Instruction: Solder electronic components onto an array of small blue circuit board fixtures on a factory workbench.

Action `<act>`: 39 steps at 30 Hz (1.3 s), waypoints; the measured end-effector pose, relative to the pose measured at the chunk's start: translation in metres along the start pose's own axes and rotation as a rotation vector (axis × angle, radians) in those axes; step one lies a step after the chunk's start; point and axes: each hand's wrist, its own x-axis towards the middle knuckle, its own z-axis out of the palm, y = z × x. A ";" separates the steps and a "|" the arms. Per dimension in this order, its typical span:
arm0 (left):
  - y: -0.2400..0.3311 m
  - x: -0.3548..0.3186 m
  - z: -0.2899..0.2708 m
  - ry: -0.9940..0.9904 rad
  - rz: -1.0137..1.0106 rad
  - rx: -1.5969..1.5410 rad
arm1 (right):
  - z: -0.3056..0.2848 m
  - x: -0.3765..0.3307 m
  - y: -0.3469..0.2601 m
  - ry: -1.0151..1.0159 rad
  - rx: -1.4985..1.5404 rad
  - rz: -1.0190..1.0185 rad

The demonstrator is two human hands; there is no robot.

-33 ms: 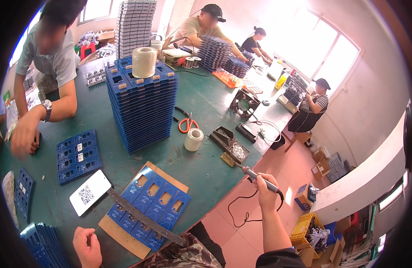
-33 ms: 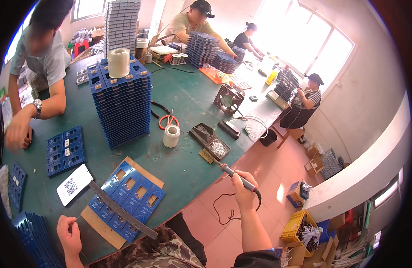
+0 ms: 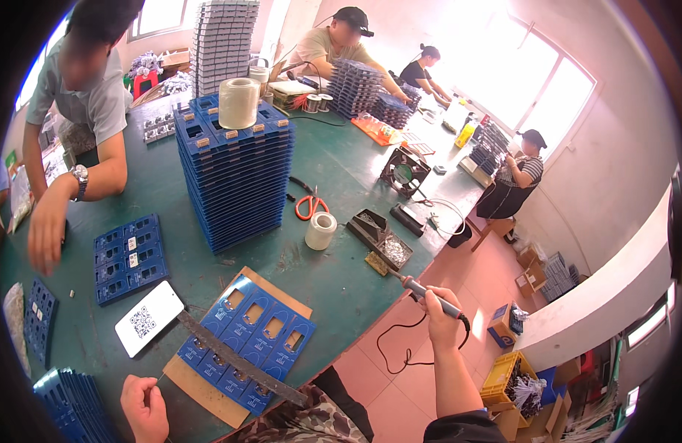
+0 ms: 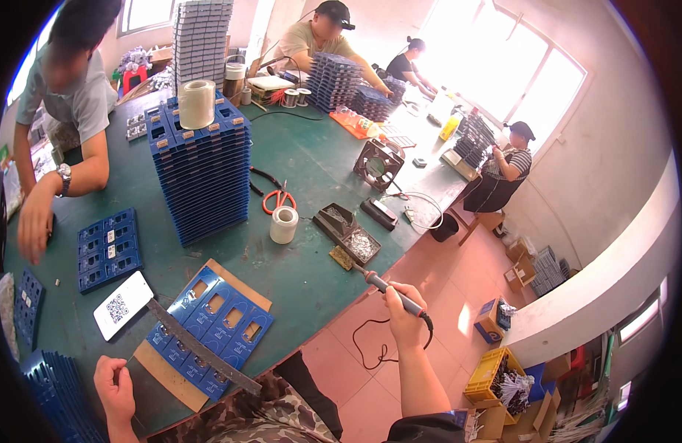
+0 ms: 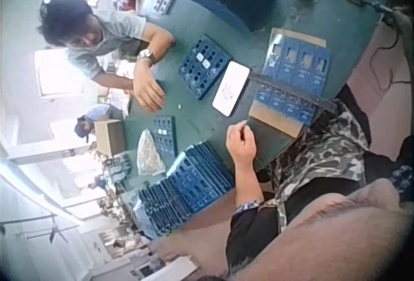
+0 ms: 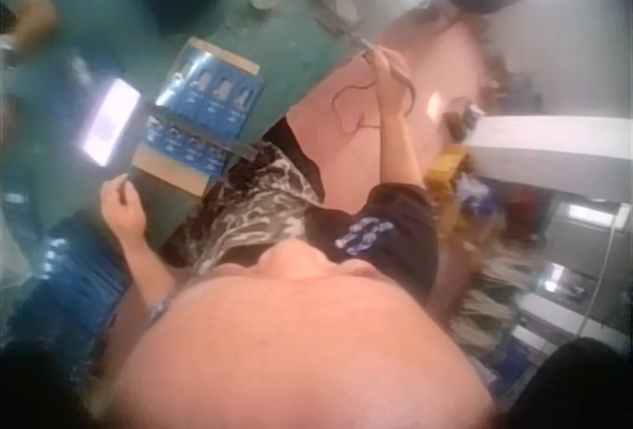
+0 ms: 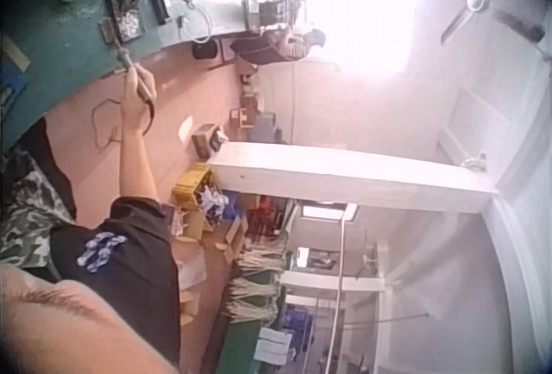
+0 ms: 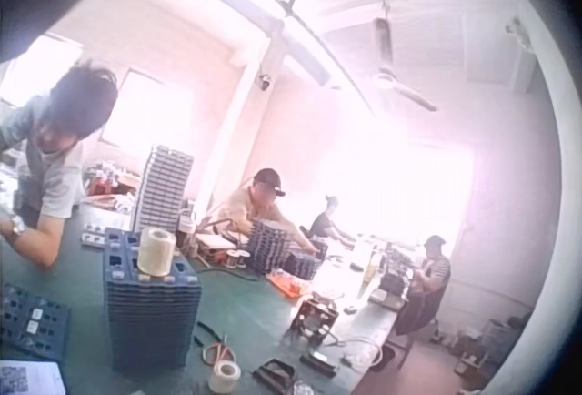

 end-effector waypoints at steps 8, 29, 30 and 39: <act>0.000 -0.001 0.000 0.017 -0.015 -0.015 | -0.011 -0.010 -0.017 0.007 0.001 0.055; 0.003 0.001 -0.001 0.027 0.002 -0.011 | -0.013 -0.011 -0.033 -0.245 -0.478 -0.548; 0.004 0.000 -0.001 0.031 0.000 -0.011 | -0.017 -0.016 -0.034 -0.187 -0.336 -0.438; 0.006 0.000 -0.004 0.057 0.020 -0.032 | -0.023 -0.032 -0.039 -0.175 0.667 0.115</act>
